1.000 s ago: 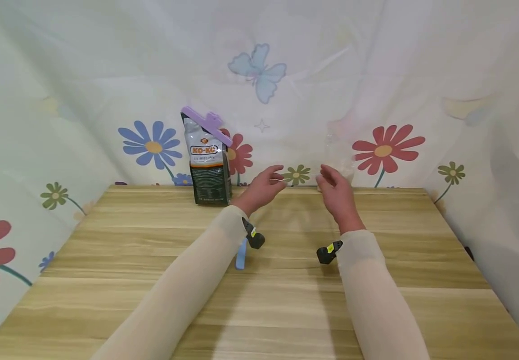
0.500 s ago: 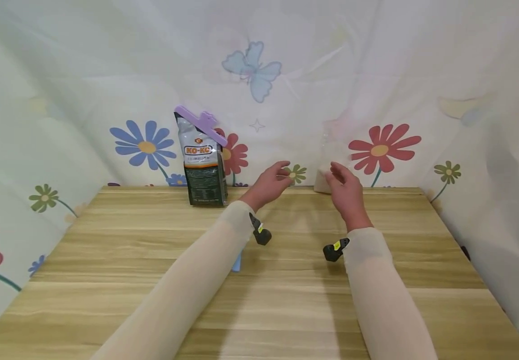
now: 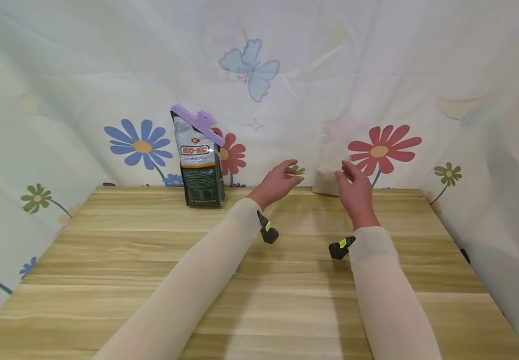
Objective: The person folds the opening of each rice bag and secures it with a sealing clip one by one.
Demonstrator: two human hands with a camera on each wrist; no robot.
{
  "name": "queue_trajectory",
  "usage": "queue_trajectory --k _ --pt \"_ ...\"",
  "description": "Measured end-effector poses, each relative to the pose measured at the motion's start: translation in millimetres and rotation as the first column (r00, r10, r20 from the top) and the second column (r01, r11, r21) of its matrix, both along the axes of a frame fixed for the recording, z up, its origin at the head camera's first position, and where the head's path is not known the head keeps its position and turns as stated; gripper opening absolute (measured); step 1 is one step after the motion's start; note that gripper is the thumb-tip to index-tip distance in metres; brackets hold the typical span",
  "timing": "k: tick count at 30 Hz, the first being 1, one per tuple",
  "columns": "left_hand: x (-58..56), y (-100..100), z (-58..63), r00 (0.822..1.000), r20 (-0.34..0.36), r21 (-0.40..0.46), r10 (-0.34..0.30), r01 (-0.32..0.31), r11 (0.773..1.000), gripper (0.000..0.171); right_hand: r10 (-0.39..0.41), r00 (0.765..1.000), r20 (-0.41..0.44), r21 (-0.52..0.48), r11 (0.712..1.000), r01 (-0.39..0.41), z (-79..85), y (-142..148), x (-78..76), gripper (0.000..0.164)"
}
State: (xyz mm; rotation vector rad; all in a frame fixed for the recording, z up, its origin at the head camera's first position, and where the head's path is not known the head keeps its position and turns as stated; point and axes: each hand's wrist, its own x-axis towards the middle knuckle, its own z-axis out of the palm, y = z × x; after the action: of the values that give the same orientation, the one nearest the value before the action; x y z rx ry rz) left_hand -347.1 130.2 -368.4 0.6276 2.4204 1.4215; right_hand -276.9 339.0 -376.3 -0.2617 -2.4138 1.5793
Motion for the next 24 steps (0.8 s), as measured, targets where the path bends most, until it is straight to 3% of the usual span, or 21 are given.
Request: queue_trajectory --k 13,20,24 --pt "-5.8 12 2.7 0.999 -0.047 -0.071 -0.009 0.006 0.997 0.061 -0.055 0.998 -0.008 -0.025 0.998 0.054 -1.5 11 -4.6 0.058" --pt "-9.1 23 5.5 0.999 -0.038 -0.124 -0.012 0.007 0.992 0.061 -0.061 0.998 0.014 -0.010 0.998 0.061 -1.9 14 -9.2 0.060" --pt "-10.0 30 4.9 0.999 -0.030 -0.110 -0.015 0.012 0.994 0.061 -0.047 0.999 0.002 -0.004 0.999 0.047 -0.7 16 -12.4 0.060"
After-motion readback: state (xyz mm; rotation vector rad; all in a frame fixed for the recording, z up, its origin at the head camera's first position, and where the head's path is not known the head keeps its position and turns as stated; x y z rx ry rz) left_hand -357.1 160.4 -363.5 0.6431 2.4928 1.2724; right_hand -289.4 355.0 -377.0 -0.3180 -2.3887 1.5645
